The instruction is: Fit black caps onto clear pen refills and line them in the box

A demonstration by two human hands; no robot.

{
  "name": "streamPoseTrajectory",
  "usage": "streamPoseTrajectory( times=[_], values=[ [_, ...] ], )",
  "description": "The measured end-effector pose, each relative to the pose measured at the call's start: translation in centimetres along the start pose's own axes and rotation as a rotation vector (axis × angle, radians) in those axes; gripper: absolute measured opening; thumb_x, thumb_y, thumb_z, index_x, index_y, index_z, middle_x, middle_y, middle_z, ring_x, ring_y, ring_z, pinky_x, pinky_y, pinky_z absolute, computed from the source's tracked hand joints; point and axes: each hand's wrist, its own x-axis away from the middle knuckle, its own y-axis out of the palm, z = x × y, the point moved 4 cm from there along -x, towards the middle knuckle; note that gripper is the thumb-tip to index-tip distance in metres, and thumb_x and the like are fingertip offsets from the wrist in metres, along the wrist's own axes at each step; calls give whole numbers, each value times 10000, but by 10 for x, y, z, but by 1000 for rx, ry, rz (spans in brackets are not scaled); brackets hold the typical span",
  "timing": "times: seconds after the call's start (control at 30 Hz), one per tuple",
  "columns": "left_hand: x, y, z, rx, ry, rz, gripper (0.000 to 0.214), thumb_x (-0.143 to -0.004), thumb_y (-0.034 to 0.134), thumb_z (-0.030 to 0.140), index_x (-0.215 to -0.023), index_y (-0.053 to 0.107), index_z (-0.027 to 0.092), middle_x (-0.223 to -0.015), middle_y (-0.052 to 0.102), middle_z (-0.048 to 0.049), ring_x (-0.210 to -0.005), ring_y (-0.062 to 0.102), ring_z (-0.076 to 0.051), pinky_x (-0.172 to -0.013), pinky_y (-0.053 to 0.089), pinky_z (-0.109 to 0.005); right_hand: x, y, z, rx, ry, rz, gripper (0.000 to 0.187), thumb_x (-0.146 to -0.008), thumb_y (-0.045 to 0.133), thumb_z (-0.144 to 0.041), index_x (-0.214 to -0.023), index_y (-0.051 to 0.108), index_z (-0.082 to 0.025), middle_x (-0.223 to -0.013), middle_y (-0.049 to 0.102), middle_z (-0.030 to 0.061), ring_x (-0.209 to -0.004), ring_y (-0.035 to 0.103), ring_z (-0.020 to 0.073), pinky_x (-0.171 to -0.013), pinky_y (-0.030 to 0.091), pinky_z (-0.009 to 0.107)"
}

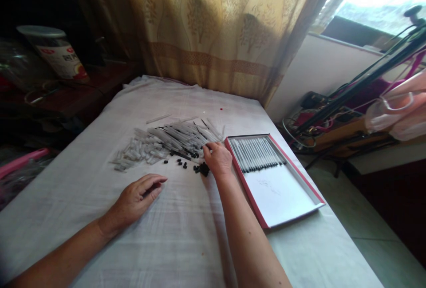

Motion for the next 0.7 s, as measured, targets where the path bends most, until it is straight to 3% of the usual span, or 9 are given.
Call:
streamPoseTrajectory(
  times=[0.13,0.23,0.4,0.57,0.7],
  values=[
    [0,0,1,-14,10,7,243,-912,516,268,-1083,679,212,-1024,730,-65,-927,694,-180,-853,562,-284,23,-15,28,-323,111,268,299,-838,549,-403,-909,751,-195,-925,742,87,-807,674,210,-783,490,312],
    [1,0,3,-22,20,12,235,-914,515,268,-1069,683,213,-1012,733,-60,-928,695,-178,-839,565,-274,42,-18,45,-637,218,350,359,-793,566,-478,-873,722,-164,-771,718,79,-694,654,204,-686,510,322],
    [3,-6,6,-66,49,78,269,-940,492,282,-1150,643,208,-1072,708,-74,-936,692,-176,-850,568,-285,65,-9,34,-960,242,187,342,-751,625,-487,-819,698,-160,-671,665,30,-545,586,148,-517,458,266],
    [5,-17,11,-252,140,236,328,-941,534,290,-1260,577,226,-1226,644,-98,-1156,608,-230,-1029,481,-386,82,2,-3,-918,68,0,242,-772,623,-408,-758,711,-183,-625,651,12,-574,582,153,-552,463,264],
    [4,-17,13,-297,179,194,320,-949,528,327,-1243,594,220,-1153,688,-93,-1080,640,-234,-971,498,-387,91,6,-27,-865,-42,-57,218,-809,588,-362,-752,712,-192,-653,662,19,-601,596,155,-569,471,258]
  ],
)
